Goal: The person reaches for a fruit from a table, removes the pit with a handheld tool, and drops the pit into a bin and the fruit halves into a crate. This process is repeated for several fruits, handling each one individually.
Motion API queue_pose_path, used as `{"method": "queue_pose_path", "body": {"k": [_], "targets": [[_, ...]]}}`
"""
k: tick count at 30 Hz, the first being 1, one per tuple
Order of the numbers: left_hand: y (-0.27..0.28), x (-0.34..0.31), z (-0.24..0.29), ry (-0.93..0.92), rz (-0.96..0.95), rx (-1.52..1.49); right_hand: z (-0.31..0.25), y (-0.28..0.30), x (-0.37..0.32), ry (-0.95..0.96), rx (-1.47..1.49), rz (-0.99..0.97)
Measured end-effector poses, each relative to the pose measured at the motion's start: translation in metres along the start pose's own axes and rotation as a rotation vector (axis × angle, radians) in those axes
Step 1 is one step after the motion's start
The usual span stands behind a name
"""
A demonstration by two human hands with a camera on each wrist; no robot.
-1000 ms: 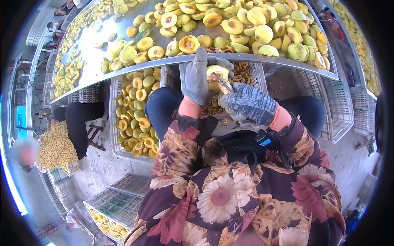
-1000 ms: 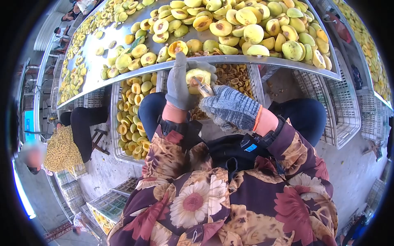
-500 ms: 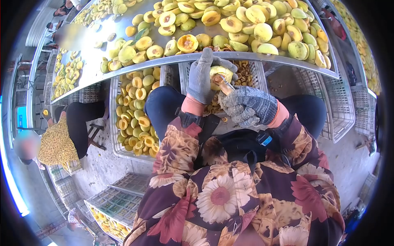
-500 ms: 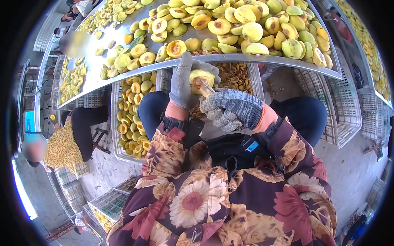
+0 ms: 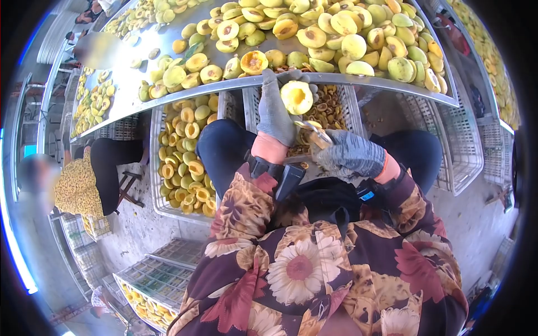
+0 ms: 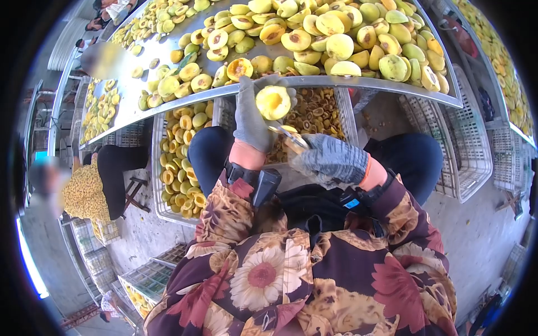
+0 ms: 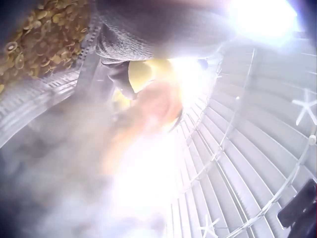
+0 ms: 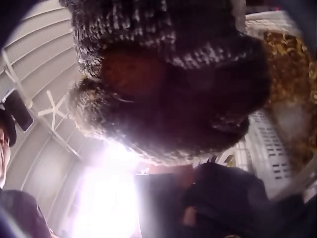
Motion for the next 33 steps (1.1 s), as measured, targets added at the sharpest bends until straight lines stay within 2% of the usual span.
{"method": "queue_pose_path", "body": {"k": [1,3,5,6,7,8,9,10,12,14,18,20,21,24,25,28,30,32,33], "targets": [[0.006,0.001,0.003,0.013,-0.091,-0.072,0.0,0.004,-0.001,0.02,-0.319,0.098],[0.019,0.007,0.001,-0.37,-0.192,0.415,0.02,0.019,0.002,-0.013,-0.846,0.301],[0.016,-0.01,0.027,-0.636,-0.248,0.851,0.059,0.042,0.005,-0.142,-1.32,0.5],[0.023,-0.013,0.041,-0.321,-0.305,0.366,0.046,0.039,0.007,-0.261,-1.154,0.663],[0.032,-0.018,0.054,-0.048,-0.229,-0.152,0.045,0.04,0.013,-0.268,-1.156,0.631],[0.039,-0.029,0.07,0.114,-0.236,-0.478,0.046,0.039,0.019,-0.289,-1.154,0.603],[0.06,-0.032,0.078,-0.065,-0.111,-0.413,0.047,0.035,0.022,-0.27,-1.14,0.58],[0.073,-0.041,0.101,-0.071,-0.159,-0.485,0.036,0.027,0.021,-0.265,-1.136,0.577],[0.121,-0.052,0.137,-0.186,0.013,-0.369,0.034,0.025,0.024,-0.283,-1.175,0.555],[0.196,-0.06,0.166,-0.665,0.341,1.524,0.043,0.03,0.029,-0.326,-1.262,0.503],[0.36,-0.045,0.176,-0.062,0.981,0.671,0.054,0.024,0.032,-0.444,-1.251,0.39],[0.42,-0.02,0.19,-0.096,0.961,0.846,0.062,0.022,0.034,-0.492,-1.295,0.341],[0.424,-0.007,0.199,-0.115,0.945,0.932,0.064,0.022,0.036,-0.518,-1.316,0.32],[0.424,0.037,0.227,-0.295,1.059,1.519,0.058,0.018,0.045,-0.548,-1.324,0.27],[0.429,0.054,0.234,-0.42,0.98,1.738,0.053,0.014,0.048,-0.549,-1.326,0.269],[0.429,0.08,0.232,-0.328,0.824,1.827,0.044,0.005,0.052,-0.592,-1.352,0.256],[0.404,0.079,0.231,-0.269,0.834,1.446,0.039,0.006,0.046,-0.596,-1.343,0.296],[0.436,0.089,0.229,-0.498,0.929,1.279,0.036,0.007,0.045,-0.527,-1.309,0.326],[0.431,0.083,0.237,-0.647,0.974,1.228,0.027,0.005,0.048,-0.516,-1.252,0.422]]}}
Point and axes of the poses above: each hand's wrist, its own x-axis towards the middle knuckle, its own y-axis out of the back of the hand, z = x × y, the point moved 3 cm from there along x, towards the middle knuckle, and after that the axes turned 1 degree about -z, right-handed, at the moved point
